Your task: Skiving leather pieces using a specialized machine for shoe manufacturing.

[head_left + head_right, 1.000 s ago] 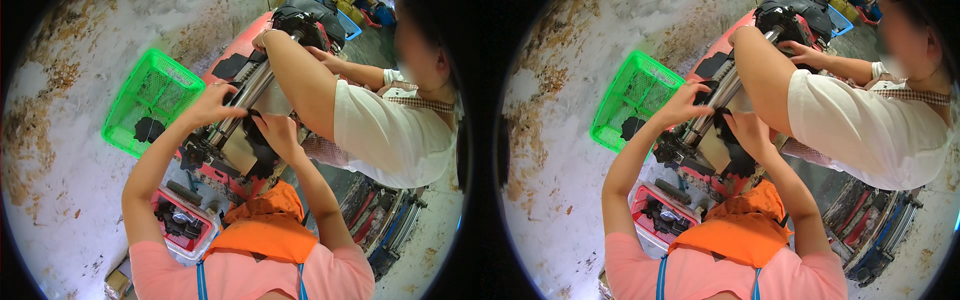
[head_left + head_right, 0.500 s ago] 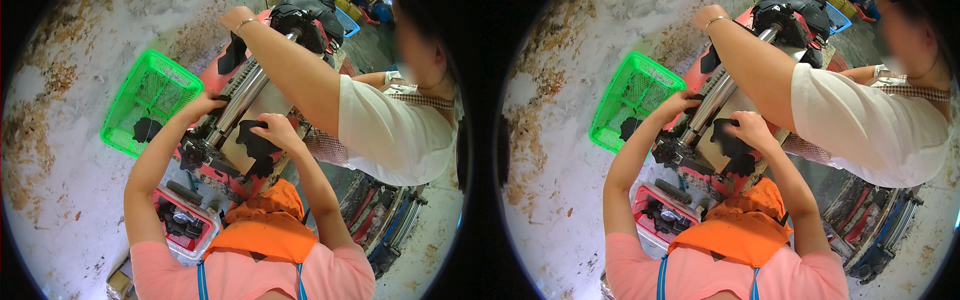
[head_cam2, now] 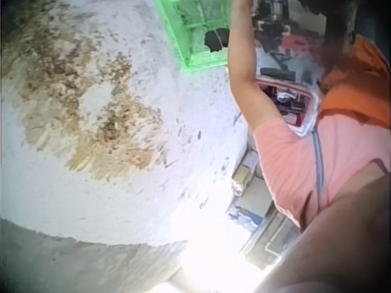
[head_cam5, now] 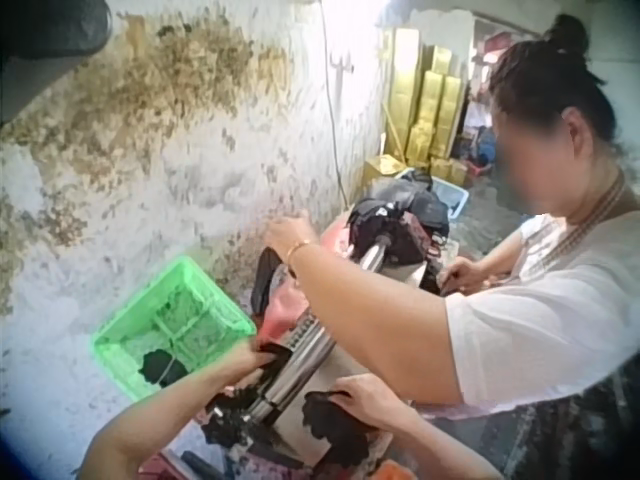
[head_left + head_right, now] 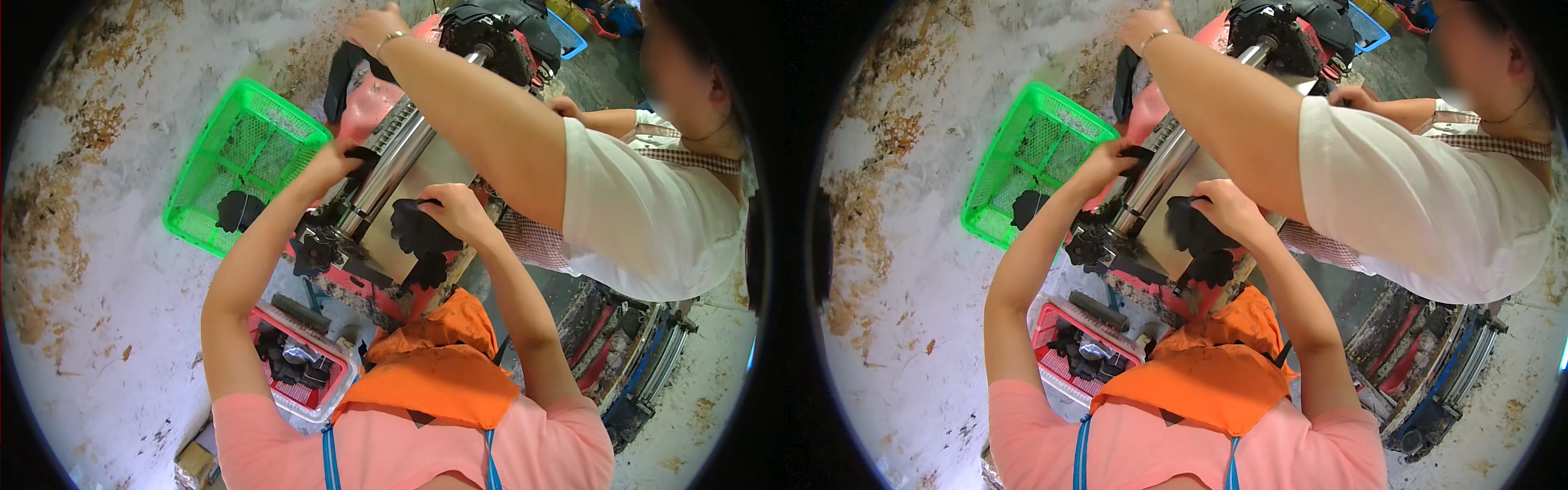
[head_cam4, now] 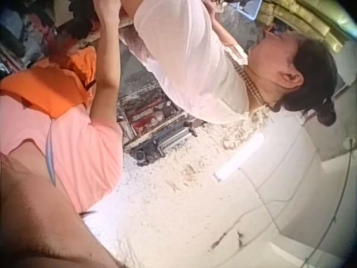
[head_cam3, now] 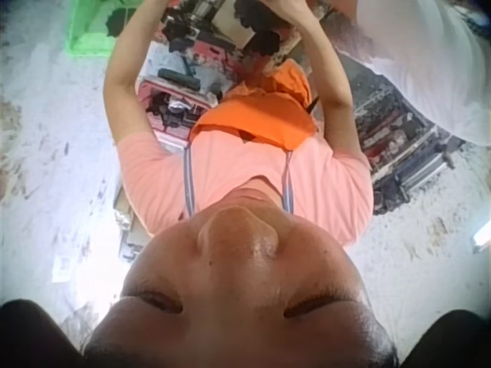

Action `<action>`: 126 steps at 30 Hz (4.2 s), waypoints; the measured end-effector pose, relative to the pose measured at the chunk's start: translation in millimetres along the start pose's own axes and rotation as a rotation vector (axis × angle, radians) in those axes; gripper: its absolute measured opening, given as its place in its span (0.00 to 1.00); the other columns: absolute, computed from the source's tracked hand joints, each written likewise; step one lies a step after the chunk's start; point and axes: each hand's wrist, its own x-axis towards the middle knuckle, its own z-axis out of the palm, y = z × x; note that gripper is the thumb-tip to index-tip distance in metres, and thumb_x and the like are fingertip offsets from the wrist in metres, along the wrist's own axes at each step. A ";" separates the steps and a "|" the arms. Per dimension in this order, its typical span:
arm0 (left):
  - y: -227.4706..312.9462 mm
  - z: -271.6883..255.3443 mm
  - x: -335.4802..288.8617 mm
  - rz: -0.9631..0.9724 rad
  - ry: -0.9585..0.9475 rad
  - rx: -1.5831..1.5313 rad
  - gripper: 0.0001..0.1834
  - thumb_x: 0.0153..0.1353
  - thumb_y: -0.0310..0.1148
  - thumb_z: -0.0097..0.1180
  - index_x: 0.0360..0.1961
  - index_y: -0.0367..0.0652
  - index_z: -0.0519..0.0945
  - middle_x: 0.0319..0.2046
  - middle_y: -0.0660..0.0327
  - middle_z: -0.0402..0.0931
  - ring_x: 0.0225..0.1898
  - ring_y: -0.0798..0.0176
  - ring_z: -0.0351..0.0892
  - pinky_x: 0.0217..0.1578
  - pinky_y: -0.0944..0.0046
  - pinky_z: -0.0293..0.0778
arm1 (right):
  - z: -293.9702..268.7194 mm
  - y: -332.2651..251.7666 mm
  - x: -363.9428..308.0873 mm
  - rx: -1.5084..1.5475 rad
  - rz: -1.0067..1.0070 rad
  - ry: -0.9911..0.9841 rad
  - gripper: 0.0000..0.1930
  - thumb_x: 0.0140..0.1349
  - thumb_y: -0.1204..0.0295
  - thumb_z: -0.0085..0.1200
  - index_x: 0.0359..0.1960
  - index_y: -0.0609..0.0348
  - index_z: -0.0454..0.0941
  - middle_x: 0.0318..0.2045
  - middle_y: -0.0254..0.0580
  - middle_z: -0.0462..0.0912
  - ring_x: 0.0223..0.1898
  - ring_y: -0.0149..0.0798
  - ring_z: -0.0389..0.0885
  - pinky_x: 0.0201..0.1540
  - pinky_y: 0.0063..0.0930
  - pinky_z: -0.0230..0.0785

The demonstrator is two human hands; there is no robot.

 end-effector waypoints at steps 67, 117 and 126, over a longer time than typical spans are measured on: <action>-6.3 -11.7 -0.8 0.412 0.327 -0.005 0.11 0.49 0.23 0.47 0.35 0.34 0.74 0.29 0.61 0.74 0.31 0.66 0.73 0.34 0.64 0.70 | 38.0 -2.8 18.1 -0.481 0.257 0.400 0.07 0.64 0.66 0.41 0.35 0.55 0.65 0.18 0.46 0.78 0.21 0.51 0.78 0.22 0.41 0.69; -9.1 -25.2 -28.3 0.327 0.572 0.180 0.24 0.48 0.27 0.53 0.50 0.41 0.71 0.40 0.52 0.77 0.42 0.56 0.76 0.44 0.62 0.69 | 69.1 51.4 -112.0 0.021 0.035 0.291 0.08 0.52 0.74 0.51 0.36 0.58 0.73 0.35 0.43 0.75 0.37 0.48 0.73 0.38 0.39 0.64; -180.9 63.8 -153.0 0.221 0.829 0.767 0.19 0.45 0.20 0.52 0.43 0.41 0.71 0.37 0.50 0.73 0.44 0.44 0.70 0.45 0.53 0.68 | 112.4 89.8 -120.9 0.062 0.175 0.262 0.12 0.52 0.69 0.52 0.38 0.59 0.74 0.31 0.48 0.72 0.37 0.48 0.73 0.41 0.36 0.66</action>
